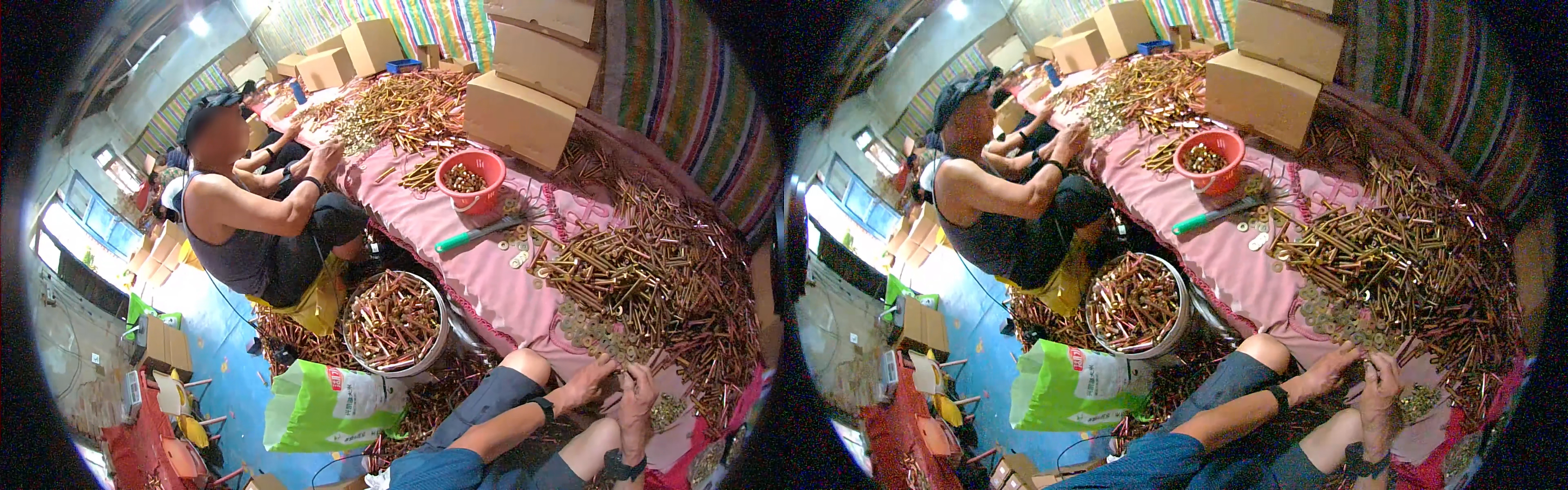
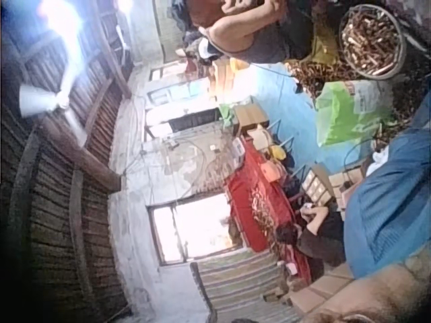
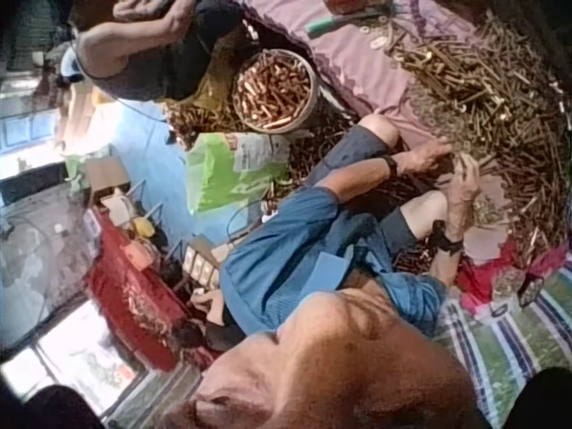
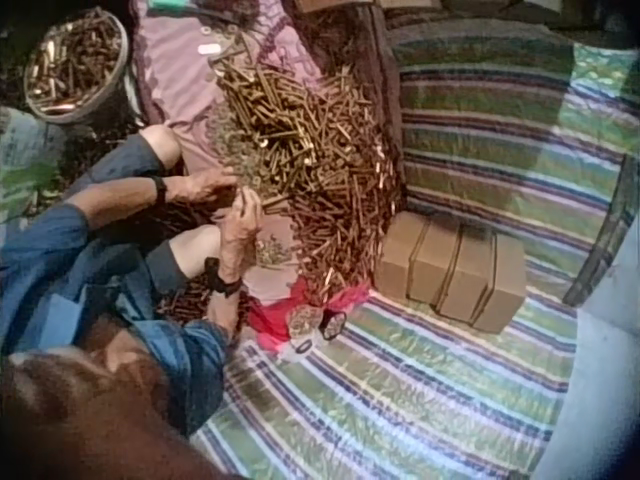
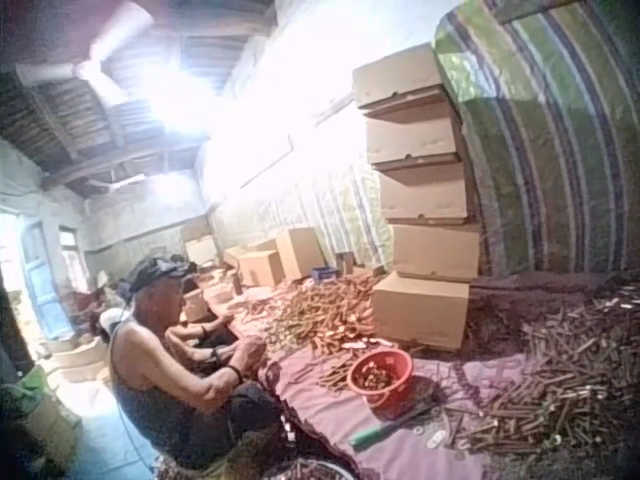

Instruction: Manually assembling small metal rods with washers and circular plates at a workshop table.

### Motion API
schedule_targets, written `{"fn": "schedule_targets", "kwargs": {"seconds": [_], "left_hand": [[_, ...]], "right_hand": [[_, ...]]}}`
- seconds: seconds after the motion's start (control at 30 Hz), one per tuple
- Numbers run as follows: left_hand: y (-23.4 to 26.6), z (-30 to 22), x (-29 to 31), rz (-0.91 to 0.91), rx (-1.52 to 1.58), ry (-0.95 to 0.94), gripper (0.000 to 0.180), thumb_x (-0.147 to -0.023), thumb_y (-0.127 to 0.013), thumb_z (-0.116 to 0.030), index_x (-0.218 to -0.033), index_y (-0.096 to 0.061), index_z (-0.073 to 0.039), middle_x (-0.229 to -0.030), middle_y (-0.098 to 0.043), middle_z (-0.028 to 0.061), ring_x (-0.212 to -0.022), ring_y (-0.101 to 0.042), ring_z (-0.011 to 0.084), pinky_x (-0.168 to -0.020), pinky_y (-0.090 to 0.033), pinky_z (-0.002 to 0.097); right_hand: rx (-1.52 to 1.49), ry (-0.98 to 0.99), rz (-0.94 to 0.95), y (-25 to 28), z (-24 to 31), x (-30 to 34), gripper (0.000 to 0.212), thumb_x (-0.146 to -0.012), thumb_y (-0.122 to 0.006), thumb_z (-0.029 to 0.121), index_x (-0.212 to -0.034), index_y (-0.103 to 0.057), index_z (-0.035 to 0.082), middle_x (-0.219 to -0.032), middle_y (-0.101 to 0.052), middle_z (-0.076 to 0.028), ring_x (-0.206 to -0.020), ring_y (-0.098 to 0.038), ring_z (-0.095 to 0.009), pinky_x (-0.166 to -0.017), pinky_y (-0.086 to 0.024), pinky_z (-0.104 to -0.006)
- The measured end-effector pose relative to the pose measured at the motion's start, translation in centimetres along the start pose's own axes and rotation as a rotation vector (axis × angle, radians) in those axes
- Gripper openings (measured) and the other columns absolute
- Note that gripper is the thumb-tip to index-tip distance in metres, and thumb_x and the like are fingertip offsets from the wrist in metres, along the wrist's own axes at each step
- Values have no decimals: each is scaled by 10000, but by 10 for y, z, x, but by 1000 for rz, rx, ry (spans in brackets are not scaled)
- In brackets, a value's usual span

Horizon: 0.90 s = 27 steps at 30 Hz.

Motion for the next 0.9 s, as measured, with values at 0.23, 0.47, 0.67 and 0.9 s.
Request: {"fn": "schedule_targets", "kwargs": {"seconds": [0.23,0.47,0.67,0.9], "left_hand": [[-12,20,3,157,-15,161,767,-642,-568,54,-1395,-437,-11,-1370,-455,272,-1276,-460,455,-1090,-397,414],[-8,14,1,107,216,252,796,-652,-608,39,-1421,-410,-21,-1333,-469,276,-1255,-479,465,-1061,-419,429],[-6,17,10,103,37,168,814,-704,-646,16,-1472,-378,-29,-1413,-440,281,-1281,-475,451,-1072,-412,450],[12,-17,-2,-61,211,17,439,-778,-601,92,-1204,-579,-15,-1209,-596,199,-1045,-541,369,-994,-436,377]], "right_hand": [[-5,-78,29,-1,5,-7,194,-832,-617,-19,-1025,-644,-17,-993,-637,-166,-961,-618,-327,-876,-485,-419],[95,-94,-83,1,-14,-5,106,-863,-636,44,-935,-587,-16,-736,-590,-78,-685,-567,-166,-612,-462,-330],[-65,-246,29,-9,-15,0,185,-860,-673,74,-1012,-609,-11,-810,-614,-108,-747,-577,-198,-684,-486,-340],[-11,-106,17,2,18,-14,96,-860,-728,78,-905,-680,8,-895,-668,-127,-866,-660,-267,-768,-523,-355]]}}
Point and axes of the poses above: each hand's wrist, its own x-axis away from the middle knuckle, its own y-axis out of the back of the hand, z = x × y, the point moved 10 cm from there along -x, towards the middle knuckle
